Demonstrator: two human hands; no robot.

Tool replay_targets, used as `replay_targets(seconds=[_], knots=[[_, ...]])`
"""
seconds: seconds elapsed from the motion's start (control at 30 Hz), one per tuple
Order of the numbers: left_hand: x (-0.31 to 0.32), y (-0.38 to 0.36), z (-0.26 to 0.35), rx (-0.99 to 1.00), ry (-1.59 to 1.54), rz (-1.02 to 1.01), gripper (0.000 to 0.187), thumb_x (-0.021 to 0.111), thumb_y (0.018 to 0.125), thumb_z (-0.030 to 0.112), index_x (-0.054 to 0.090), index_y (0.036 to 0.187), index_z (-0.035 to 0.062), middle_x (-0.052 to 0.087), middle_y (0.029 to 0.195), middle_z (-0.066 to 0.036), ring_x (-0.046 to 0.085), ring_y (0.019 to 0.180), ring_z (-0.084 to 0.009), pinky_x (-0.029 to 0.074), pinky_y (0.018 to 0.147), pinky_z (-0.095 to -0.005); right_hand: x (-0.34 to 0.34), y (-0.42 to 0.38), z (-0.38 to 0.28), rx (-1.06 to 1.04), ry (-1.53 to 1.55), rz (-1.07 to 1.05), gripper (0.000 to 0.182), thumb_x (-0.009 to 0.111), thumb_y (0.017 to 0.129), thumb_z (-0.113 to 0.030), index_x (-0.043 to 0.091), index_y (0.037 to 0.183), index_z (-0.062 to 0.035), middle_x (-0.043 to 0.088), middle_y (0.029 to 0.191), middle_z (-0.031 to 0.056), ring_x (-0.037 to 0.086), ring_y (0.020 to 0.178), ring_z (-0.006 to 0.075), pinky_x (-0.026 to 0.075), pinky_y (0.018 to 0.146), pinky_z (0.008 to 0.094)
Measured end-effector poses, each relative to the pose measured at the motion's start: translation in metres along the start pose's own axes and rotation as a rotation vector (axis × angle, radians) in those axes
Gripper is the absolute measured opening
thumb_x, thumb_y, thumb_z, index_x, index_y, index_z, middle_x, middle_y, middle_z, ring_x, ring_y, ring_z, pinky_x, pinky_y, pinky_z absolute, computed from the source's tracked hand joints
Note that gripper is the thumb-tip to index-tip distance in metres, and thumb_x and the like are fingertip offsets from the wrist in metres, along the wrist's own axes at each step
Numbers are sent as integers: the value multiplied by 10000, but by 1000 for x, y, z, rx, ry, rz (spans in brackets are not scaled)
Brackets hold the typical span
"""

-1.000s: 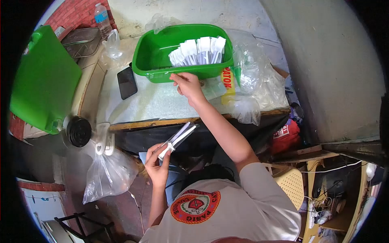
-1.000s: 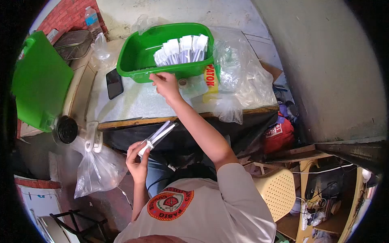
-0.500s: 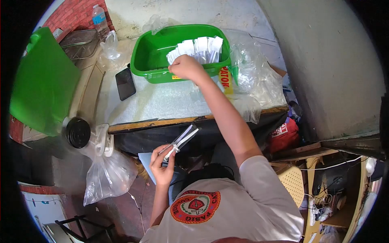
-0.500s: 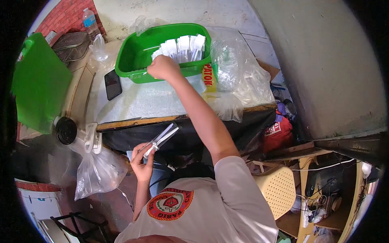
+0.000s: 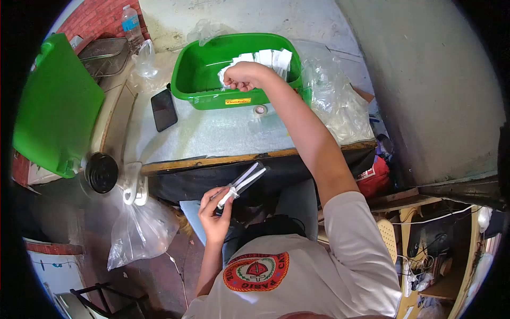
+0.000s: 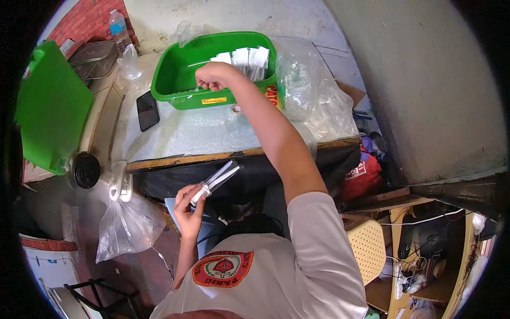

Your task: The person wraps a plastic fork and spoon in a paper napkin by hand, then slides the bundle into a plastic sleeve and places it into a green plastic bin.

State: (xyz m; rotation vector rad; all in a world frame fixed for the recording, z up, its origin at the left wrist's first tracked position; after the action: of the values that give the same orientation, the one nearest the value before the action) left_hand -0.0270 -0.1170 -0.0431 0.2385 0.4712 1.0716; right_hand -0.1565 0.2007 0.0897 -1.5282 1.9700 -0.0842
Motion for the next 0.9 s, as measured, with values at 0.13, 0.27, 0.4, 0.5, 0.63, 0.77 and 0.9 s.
replay_targets(seconds=[0.13, 0.27, 0.4, 0.5, 0.63, 0.77, 0.9], knots=[[4, 7, -2, -52, -104, -8, 262, 713, 799, -50, 720, 1055, 5, 665, 1061, -123, 635, 991, -211, 486, 873, -298, 0, -1, 1, 16, 64, -24, 122, 562, 839, -212, 551, 768, -113, 537, 704, -27, 415, 541, 68, 414, 546, 239], [10, 17, 0, -92, -179, -31, 273, 705, 806, -72, 708, 1072, -11, 645, 1089, -116, 621, 1001, -190, 481, 883, -284, -3, -1, 4, 23, 115, 8, 135, 561, 847, -230, 544, 778, -115, 540, 707, -26, 423, 543, 73, 425, 551, 242], [17, 32, 5, -62, -229, -43, 294, 710, 806, -72, 703, 1092, -7, 631, 1111, -109, 610, 1017, -181, 473, 885, -267, -7, -10, 3, -60, 168, -25, 142, 530, 888, -227, 536, 807, -110, 536, 709, -19, 430, 554, 86, 401, 543, 249], [19, 46, 5, -101, -276, -37, 299, 712, 812, -67, 703, 1103, 0, 627, 1121, -99, 603, 1023, -166, 466, 884, -256, -5, -35, 0, -257, 49, -117, 143, 494, 918, -205, 536, 833, -97, 525, 723, -14, 432, 588, 90, 380, 554, 251], [23, 72, 15, -106, -324, -89, 303, 713, 820, -64, 699, 1115, 4, 617, 1130, -82, 587, 1020, -140, 462, 862, -242, 11, -96, -7, -673, -148, -221, 127, 469, 947, -146, 528, 870, -63, 502, 744, -27, 425, 640, 108, 374, 596, 263], [28, 91, 39, -90, -451, -155, 320, 703, 821, -83, 693, 1128, 7, 597, 1134, -65, 574, 1004, -125, 460, 848, -236, 24, -145, 1, -886, -224, -176, 108, 482, 955, -119, 508, 874, -53, 480, 717, -11, 429, 641, 137, 376, 604, 290], [29, 98, 59, -96, -527, -198, 331, 699, 819, -89, 691, 1134, 11, 600, 1128, -71, 573, 1013, -125, 451, 869, -233, 22, -176, 12, -755, -483, -225, 88, 508, 960, -138, 502, 899, -75, 493, 786, 66, 486, 724, 190, 386, 669, 324]])
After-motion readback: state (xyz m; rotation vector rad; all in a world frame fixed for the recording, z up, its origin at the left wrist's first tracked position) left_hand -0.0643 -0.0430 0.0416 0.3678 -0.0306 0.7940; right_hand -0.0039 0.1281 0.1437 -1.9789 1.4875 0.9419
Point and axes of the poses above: each hand's wrist, its own y-axis towards the middle knuckle, its own x-axis out of the palm, z = x × y, the point moved 3 cm from there along y, towards the middle knuckle
